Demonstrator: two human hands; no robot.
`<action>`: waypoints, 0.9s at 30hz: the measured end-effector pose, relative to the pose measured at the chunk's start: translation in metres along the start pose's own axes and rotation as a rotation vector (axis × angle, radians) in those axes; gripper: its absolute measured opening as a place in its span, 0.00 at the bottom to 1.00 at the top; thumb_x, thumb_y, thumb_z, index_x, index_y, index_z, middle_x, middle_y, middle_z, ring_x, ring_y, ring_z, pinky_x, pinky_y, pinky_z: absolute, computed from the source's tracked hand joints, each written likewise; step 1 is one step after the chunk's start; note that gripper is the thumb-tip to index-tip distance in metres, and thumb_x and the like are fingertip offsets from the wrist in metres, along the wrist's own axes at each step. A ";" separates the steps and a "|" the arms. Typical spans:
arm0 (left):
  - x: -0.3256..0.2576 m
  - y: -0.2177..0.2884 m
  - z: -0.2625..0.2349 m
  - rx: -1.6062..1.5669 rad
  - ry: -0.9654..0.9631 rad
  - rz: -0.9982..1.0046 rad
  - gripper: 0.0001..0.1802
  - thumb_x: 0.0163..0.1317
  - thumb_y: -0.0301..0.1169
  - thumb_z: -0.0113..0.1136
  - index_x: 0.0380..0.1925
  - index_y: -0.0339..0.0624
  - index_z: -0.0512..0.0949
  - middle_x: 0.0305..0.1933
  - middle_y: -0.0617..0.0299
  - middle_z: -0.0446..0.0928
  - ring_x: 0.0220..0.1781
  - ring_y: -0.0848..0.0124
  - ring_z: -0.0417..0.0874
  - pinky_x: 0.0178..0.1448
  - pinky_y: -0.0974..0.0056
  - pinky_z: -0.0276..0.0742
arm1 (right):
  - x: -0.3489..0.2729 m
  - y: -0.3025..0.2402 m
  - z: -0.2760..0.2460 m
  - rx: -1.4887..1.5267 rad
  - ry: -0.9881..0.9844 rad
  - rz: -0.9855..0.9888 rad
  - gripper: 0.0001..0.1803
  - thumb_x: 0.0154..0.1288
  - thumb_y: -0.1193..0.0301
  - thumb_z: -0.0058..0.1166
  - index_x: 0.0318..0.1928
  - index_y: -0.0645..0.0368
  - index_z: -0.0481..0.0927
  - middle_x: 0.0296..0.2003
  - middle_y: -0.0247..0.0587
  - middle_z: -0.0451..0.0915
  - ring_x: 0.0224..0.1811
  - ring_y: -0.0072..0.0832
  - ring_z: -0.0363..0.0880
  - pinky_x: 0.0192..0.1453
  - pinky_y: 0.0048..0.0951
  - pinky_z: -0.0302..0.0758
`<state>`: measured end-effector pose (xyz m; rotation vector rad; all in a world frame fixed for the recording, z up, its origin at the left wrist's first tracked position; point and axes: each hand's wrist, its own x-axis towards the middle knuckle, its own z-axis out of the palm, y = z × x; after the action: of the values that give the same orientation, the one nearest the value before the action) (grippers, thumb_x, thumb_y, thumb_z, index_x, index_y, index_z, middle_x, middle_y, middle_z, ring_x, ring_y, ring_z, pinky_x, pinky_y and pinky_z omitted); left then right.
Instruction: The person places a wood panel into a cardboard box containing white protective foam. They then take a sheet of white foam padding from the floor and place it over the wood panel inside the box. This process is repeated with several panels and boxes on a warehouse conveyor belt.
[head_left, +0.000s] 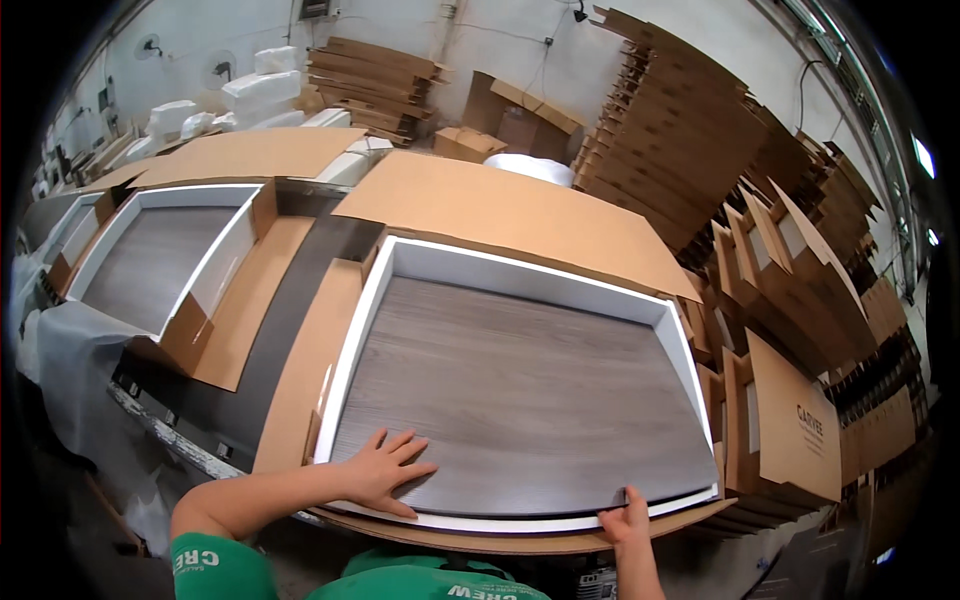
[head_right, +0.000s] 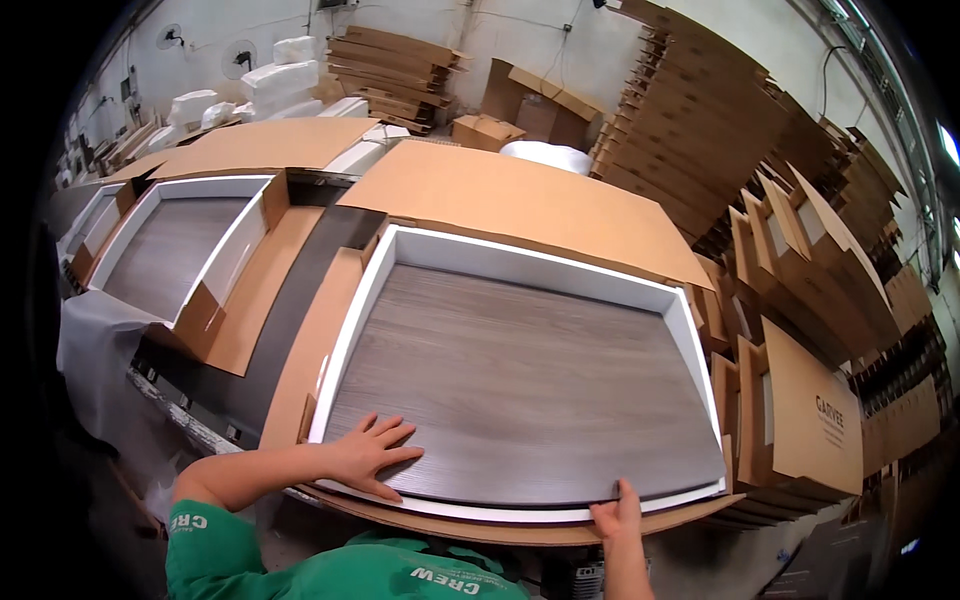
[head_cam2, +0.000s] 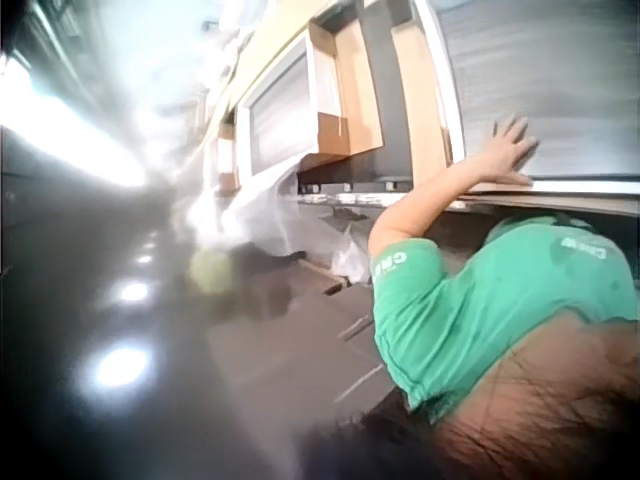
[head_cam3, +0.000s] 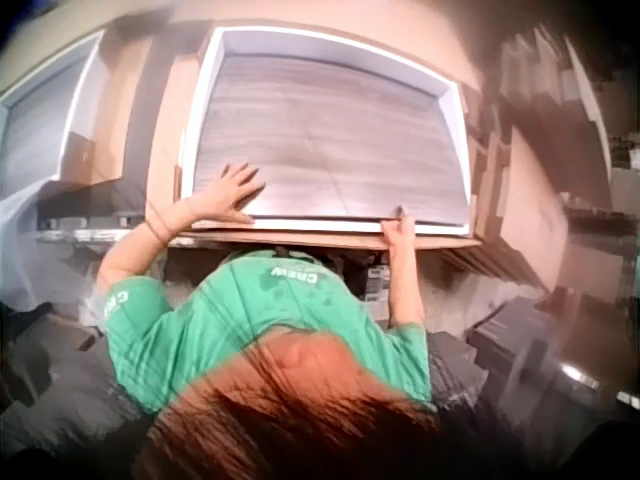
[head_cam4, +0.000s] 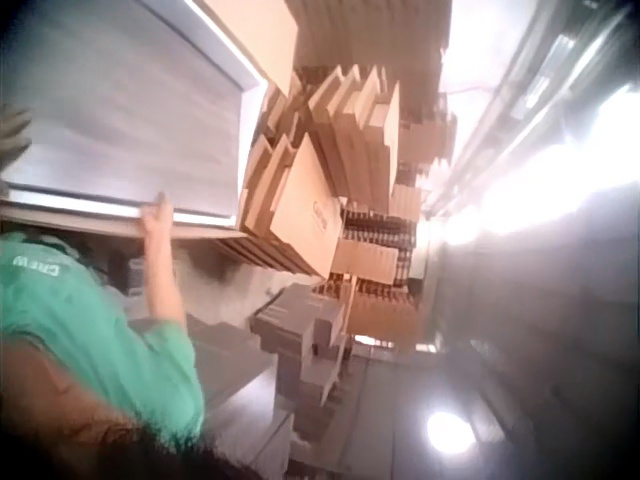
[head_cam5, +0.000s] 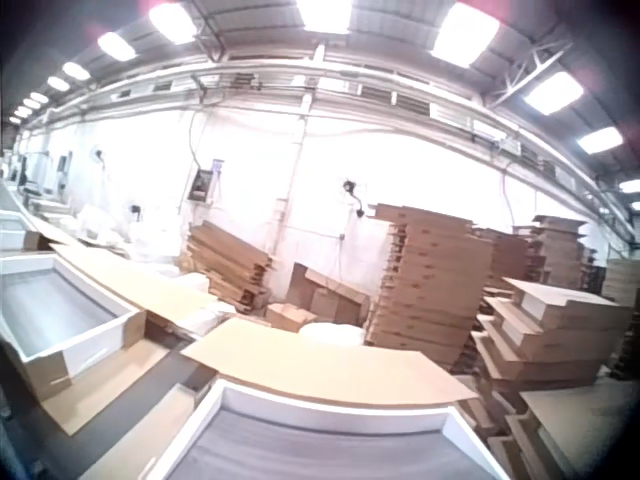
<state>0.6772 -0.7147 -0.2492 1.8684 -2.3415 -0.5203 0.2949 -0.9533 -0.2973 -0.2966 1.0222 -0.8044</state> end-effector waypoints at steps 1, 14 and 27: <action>-0.002 0.001 0.002 0.065 0.079 0.076 0.40 0.47 0.62 0.54 0.57 0.55 0.64 0.65 0.48 0.55 0.68 0.48 0.50 0.64 0.36 0.43 | -0.002 0.000 -0.001 0.006 -0.021 -0.005 0.20 0.65 0.62 0.39 0.53 0.59 0.65 0.53 0.44 0.68 0.57 0.39 0.65 0.60 0.42 0.61; 0.026 -0.003 -0.006 0.304 0.193 0.153 0.16 0.43 0.44 0.65 0.32 0.53 0.78 0.59 0.60 0.66 0.58 0.58 0.67 0.57 0.44 0.60 | 0.000 0.008 0.045 -0.214 0.052 0.144 0.34 0.65 0.59 0.39 0.65 0.58 0.43 0.64 0.59 0.42 0.65 0.54 0.46 0.63 0.59 0.51; 0.042 -0.008 0.003 0.125 -0.102 -0.167 0.35 0.50 0.55 0.57 0.55 0.52 0.65 0.61 0.52 0.61 0.62 0.53 0.62 0.55 0.53 0.69 | -0.008 0.010 0.049 -0.277 0.045 0.057 0.30 0.62 0.65 0.46 0.61 0.62 0.51 0.59 0.68 0.48 0.56 0.59 0.58 0.56 0.53 0.65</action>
<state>0.6736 -0.7556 -0.2599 2.1558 -2.3436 -0.5072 0.3385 -0.9469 -0.2731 -0.4855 1.1809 -0.6198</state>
